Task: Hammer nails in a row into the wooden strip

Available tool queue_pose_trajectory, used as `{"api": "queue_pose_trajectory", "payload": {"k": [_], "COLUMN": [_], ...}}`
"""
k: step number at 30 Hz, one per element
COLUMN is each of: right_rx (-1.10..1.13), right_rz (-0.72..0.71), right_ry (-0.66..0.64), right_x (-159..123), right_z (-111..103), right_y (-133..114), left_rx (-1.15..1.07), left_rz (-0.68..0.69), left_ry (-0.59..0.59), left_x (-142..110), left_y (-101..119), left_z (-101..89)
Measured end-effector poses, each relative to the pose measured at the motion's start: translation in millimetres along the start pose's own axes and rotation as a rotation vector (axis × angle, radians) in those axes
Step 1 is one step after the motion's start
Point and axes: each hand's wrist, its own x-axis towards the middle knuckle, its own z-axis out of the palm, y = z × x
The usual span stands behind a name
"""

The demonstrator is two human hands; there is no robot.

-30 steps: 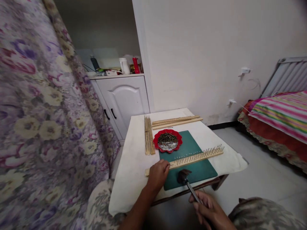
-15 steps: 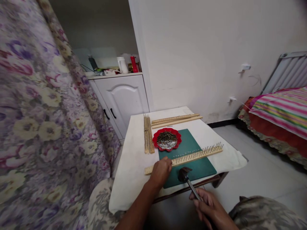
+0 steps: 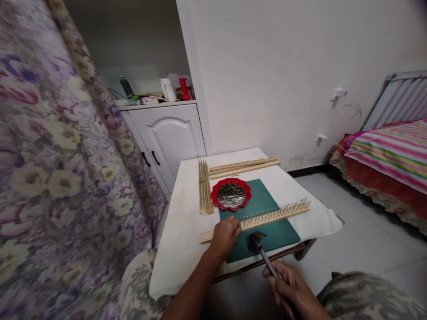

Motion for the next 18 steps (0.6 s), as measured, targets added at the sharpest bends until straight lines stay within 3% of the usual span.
{"api": "queue_pose_trajectory", "payload": {"k": [7,18], "right_rx": [-0.018,0.000], "right_rz": [-0.001,-0.111], "right_ry": [-0.011,0.066], "right_x": [-0.8,9.3], "right_z": [2.2,5.7], "right_y": [-6.0,-39.5], "left_rx": [-0.225,-0.186], "left_rz": [-0.072,-0.023], "left_ry": [0.082,0.093], "left_x": [0.8,2.6], "left_y": [-7.5,-10.6], "left_z": [15.5,22.9]}}
